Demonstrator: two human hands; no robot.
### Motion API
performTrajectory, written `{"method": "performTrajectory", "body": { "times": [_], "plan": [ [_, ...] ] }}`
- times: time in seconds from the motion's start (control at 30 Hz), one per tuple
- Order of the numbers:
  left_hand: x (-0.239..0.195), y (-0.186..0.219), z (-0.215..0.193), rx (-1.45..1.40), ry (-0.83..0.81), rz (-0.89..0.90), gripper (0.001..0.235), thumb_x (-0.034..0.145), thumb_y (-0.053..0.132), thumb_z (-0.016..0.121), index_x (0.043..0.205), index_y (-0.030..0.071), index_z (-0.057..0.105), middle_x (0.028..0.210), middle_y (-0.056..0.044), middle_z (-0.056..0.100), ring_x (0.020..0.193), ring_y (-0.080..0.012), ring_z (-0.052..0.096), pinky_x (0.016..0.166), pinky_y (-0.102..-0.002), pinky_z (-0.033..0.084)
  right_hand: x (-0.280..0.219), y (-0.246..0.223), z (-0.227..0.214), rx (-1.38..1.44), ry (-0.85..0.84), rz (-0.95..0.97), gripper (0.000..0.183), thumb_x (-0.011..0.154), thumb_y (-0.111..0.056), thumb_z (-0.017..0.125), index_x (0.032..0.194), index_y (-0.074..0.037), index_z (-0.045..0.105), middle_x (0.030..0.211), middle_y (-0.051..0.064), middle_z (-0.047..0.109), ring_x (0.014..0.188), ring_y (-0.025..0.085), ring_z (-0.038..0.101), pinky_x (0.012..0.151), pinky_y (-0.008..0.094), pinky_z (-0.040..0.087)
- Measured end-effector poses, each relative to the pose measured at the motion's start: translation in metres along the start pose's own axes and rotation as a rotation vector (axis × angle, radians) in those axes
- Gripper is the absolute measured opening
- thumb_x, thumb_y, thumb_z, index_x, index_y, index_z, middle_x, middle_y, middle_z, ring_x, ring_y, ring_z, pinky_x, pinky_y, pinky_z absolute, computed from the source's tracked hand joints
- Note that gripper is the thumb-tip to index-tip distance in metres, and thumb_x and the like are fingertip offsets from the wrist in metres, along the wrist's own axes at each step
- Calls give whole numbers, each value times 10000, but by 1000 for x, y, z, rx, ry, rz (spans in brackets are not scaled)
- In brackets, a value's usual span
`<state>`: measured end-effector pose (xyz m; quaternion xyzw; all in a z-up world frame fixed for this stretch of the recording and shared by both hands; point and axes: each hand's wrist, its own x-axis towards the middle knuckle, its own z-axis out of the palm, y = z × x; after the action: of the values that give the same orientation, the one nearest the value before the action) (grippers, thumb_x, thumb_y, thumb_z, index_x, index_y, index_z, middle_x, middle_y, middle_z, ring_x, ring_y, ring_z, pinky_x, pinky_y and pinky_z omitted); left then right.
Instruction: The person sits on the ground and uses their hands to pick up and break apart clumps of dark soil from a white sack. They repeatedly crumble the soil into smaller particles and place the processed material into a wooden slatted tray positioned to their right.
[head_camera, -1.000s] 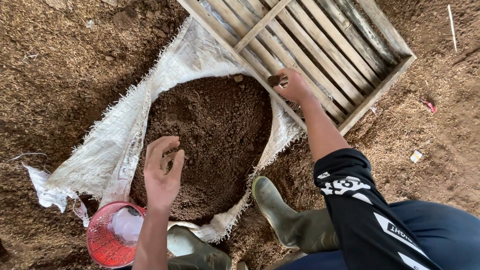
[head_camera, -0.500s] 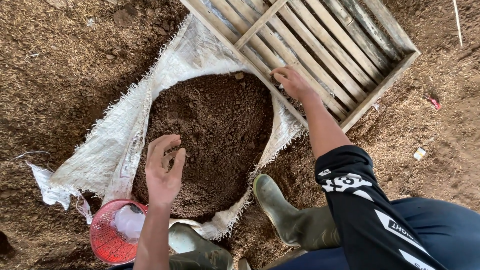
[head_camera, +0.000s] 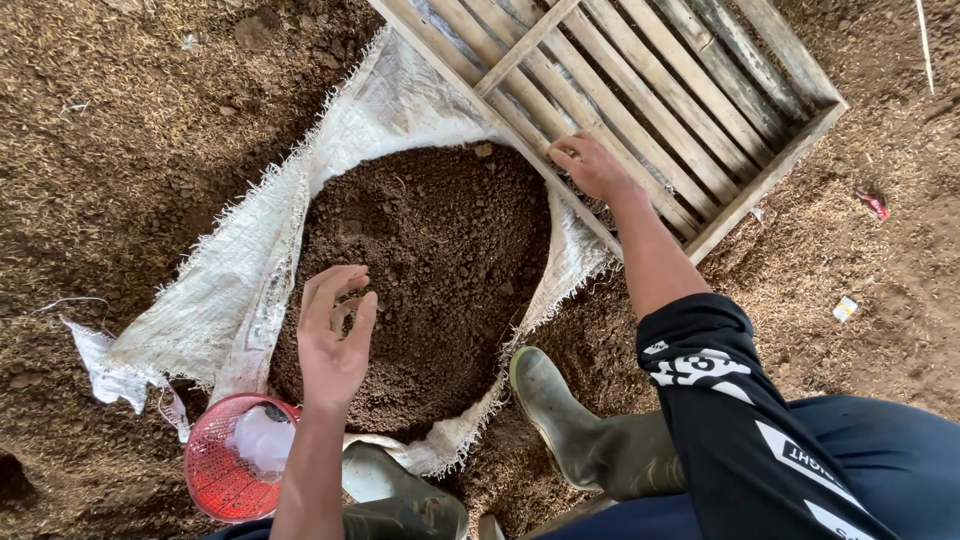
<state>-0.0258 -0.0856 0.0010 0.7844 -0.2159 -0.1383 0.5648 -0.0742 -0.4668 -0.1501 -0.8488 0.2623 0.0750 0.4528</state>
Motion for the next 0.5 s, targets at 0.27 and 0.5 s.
{"method": "performTrajectory", "body": {
  "times": [0.27,0.5],
  "plan": [
    [-1,-3,-1,5,4,15,273,874,78,548,1121,-39,540,1080,-187,458,981,-317,555,813,-422,498,-15,-44,-11,-18,-71,75,489,943,-518,373,1170,-132,569,1201,168,429,1153,377,432,1019,510,336],
    [-1,-2,-1,11,-2,12,277,881,91,545,1126,-38,537,1085,-191,456,981,-325,558,809,-434,499,-29,-68,-17,-128,-125,63,539,951,-519,386,1228,-74,511,1223,195,392,1182,415,392,1019,567,344]
  ]
}}
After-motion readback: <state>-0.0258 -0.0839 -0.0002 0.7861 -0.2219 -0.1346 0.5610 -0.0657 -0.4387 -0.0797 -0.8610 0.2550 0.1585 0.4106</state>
